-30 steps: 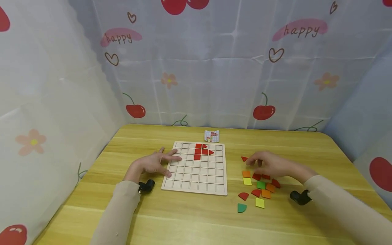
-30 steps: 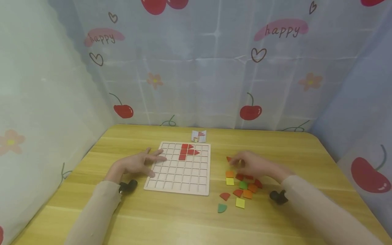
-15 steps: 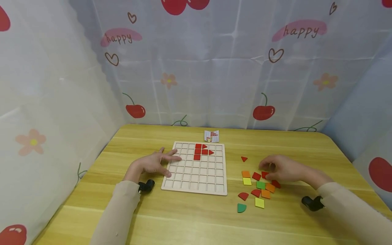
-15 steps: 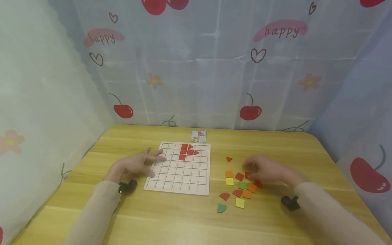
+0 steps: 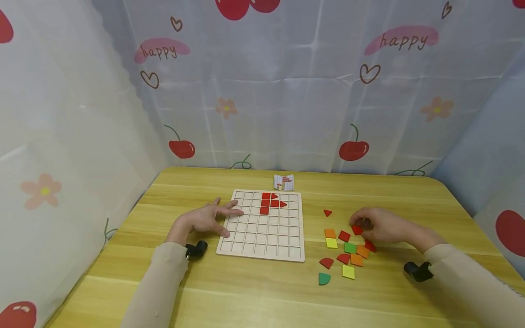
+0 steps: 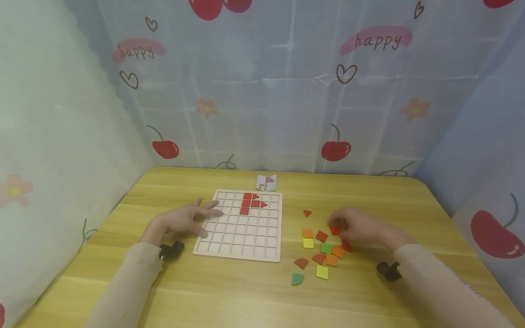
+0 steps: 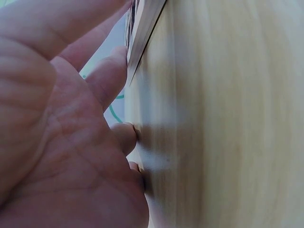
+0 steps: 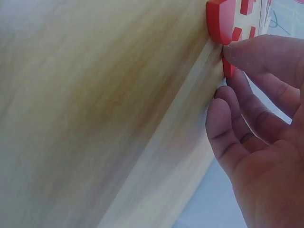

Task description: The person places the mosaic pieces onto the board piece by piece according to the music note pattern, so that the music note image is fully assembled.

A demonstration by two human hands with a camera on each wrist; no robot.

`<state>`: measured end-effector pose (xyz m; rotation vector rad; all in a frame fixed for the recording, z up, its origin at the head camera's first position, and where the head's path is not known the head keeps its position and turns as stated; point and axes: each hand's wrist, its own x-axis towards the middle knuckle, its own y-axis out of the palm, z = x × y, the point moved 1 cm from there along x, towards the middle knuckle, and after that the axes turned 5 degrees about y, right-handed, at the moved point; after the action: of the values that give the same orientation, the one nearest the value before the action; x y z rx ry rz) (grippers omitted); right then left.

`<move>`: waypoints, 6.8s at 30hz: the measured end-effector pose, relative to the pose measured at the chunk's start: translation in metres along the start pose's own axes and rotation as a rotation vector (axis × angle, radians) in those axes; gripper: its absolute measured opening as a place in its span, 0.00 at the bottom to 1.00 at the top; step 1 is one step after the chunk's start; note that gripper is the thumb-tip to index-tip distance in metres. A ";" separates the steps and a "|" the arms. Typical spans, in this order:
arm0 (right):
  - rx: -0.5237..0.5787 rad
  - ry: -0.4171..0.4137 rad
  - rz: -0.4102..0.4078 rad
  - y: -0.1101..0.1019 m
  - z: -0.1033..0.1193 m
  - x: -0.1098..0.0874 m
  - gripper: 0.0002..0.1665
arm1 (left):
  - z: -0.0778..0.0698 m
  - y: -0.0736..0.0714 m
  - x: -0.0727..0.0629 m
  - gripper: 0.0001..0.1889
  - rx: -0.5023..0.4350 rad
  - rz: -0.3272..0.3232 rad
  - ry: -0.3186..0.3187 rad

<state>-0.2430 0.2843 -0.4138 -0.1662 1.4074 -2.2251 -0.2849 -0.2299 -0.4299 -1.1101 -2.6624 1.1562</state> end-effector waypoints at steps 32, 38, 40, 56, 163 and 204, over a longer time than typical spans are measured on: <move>0.088 -0.060 -0.232 -0.014 0.034 0.041 0.16 | -0.001 -0.001 0.000 0.37 -0.011 0.005 -0.013; 0.108 -0.055 -0.198 -0.009 0.046 0.061 0.17 | -0.001 0.000 -0.001 0.37 -0.013 -0.002 -0.016; 0.117 -0.059 -0.187 -0.007 0.051 0.068 0.17 | 0.000 0.000 0.000 0.37 -0.011 -0.004 -0.017; 0.070 -0.115 -0.082 0.017 0.111 0.123 0.15 | 0.000 -0.001 0.000 0.37 -0.025 -0.004 -0.031; -0.003 0.031 -0.031 0.007 0.008 0.006 0.12 | -0.001 -0.002 0.000 0.38 0.012 0.004 -0.006; -0.035 -0.051 -0.138 -0.002 0.029 0.019 0.10 | 0.002 -0.001 -0.001 0.38 0.023 0.010 0.009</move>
<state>-0.2498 0.2527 -0.4024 -0.3392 1.4467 -2.2904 -0.2854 -0.2324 -0.4298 -1.1235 -2.6332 1.1771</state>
